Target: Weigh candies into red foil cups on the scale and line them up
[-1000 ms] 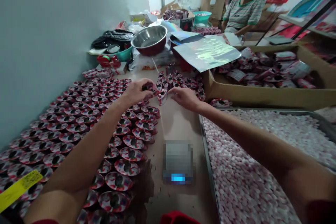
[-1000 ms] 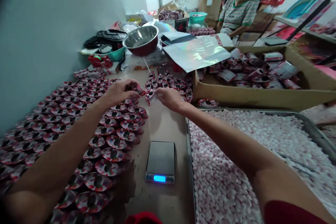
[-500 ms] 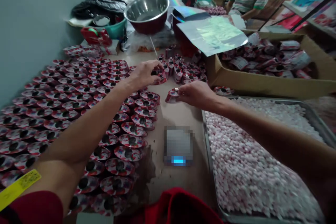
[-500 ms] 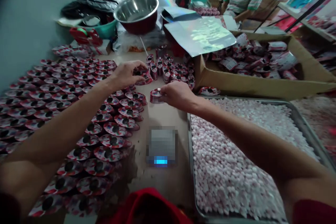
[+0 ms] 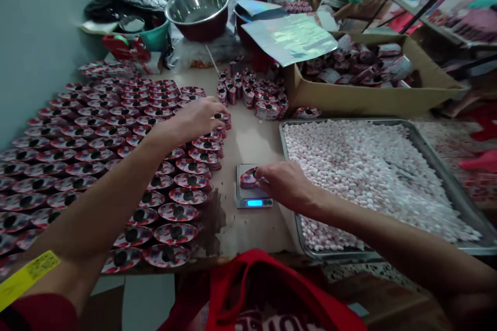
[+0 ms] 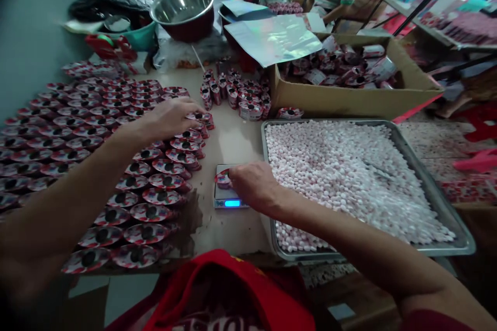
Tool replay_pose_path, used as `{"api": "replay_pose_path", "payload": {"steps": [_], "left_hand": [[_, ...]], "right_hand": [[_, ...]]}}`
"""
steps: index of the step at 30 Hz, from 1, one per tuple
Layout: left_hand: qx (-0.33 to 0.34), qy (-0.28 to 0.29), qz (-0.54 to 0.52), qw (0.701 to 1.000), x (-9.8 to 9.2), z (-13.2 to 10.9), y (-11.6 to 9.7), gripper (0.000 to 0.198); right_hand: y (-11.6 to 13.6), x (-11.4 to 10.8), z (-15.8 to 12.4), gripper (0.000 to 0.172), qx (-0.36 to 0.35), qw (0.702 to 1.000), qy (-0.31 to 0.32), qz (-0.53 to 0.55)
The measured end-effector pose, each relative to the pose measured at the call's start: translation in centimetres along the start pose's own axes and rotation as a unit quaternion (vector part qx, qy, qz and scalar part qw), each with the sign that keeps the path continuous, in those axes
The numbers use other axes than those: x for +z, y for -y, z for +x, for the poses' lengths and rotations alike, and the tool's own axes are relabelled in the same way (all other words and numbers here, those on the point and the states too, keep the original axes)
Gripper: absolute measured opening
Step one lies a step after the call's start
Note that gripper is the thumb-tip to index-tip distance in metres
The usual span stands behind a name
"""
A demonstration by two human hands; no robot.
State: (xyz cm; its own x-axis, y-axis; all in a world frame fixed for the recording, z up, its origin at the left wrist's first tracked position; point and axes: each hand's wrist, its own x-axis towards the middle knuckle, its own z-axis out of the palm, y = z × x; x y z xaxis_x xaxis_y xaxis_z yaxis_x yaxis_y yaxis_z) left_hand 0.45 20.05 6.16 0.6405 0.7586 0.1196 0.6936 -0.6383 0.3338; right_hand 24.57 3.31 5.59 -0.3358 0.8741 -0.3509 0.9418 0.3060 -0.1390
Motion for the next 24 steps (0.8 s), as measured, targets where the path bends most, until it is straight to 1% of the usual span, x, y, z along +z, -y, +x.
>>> {"api": "replay_pose_path", "payload": {"steps": [2, 3, 4, 5, 6, 7, 8, 9, 10, 11, 12, 13, 15, 18, 21, 23, 24], "left_hand": [[0.022, -0.022, 0.030, 0.999, -1.1, -3.8, -3.9, 0.031], [0.032, -0.026, 0.034, 0.999, -1.3, -5.9, -5.8, 0.029], [0.033, -0.044, 0.040, 0.998, -1.4, -7.9, -7.5, 0.027], [0.029, -0.061, 0.046, 0.997, -1.2, -9.8, -9.0, 0.025], [0.020, -0.078, 0.050, 0.996, -0.8, -11.4, -10.3, 0.023], [0.007, -0.096, 0.051, 0.994, -0.2, -12.8, -11.3, 0.021], [-0.010, -0.114, 0.050, 0.992, 0.6, -13.9, -12.0, 0.020], [-0.030, -0.133, 0.047, 0.990, 1.5, -14.8, -12.6, 0.020], [-0.052, -0.152, 0.043, 0.986, 2.4, -15.3, -13.1, 0.020], [-0.075, -0.170, 0.039, 0.982, 3.2, -15.7, -13.5, 0.021], [-0.098, -0.184, 0.033, 0.977, 4.0, -15.9, -13.8, 0.022], [-0.118, -0.195, 0.026, 0.973, 4.7, -15.9, -14.1, 0.024], [-0.149, -0.201, 0.013, 0.968, 5.7, -15.7, -14.6, 0.030], [-0.182, -0.190, 0.000, 0.965, 6.3, -15.1, -15.0, 0.039], [-0.213, -0.191, -0.015, 0.958, 6.3, -14.7, -15.1, 0.048], [-0.231, -0.203, -0.041, 0.951, 6.4, -14.5, -15.2, 0.052], [-0.239, -0.211, -0.063, 0.946, 6.6, -14.4, -15.2, 0.053]], "right_hand": [[-1.2, -0.5, -0.9, 0.026, 0.010, 0.996, -0.047, 0.081], [-2.1, -0.8, -1.3, 0.024, 0.006, 0.986, -0.073, 0.148], [-3.1, -1.1, -1.7, 0.023, 0.000, 0.968, -0.093, 0.232], [-4.2, -1.4, -2.0, 0.022, -0.001, 0.939, -0.102, 0.329], [-5.4, -1.7, -2.2, 0.020, 0.012, 0.897, -0.099, 0.431], [-6.5, -1.9, -2.3, 0.016, 0.045, 0.844, -0.091, 0.527], [-7.5, -2.1, -2.3, 0.009, 0.094, 0.785, -0.079, 0.607], [-8.4, -2.2, -2.3, 0.009, 0.150, 0.727, -0.068, 0.667], [-9.1, -2.3, -2.3, 0.019, 0.200, 0.677, -0.063, 0.706], [-9.7, -2.3, -2.2, 0.028, 0.236, 0.640, -0.061, 0.729], [-10.2, -2.2, -2.2, 0.034, 0.256, 0.618, -0.055, 0.741], [-10.5, -2.1, -2.1, 0.037, 0.261, 0.609, -0.043, 0.748], [-10.7, -1.8, -1.9, 0.034, 0.252, 0.607, -0.009, 0.753], [-10.5, -1.3, -1.3, 0.021, 0.218, 0.627, 0.020, 0.748], [-10.3, -1.2, -0.6, 0.011, 0.156, 0.664, 0.055, 0.729], [-10.7, -1.6, -0.5, 0.008, 0.098, 0.707, 0.070, 0.697], [-11.1, -1.9, -0.6, 0.010, 0.066, 0.737, 0.061, 0.670]]}}
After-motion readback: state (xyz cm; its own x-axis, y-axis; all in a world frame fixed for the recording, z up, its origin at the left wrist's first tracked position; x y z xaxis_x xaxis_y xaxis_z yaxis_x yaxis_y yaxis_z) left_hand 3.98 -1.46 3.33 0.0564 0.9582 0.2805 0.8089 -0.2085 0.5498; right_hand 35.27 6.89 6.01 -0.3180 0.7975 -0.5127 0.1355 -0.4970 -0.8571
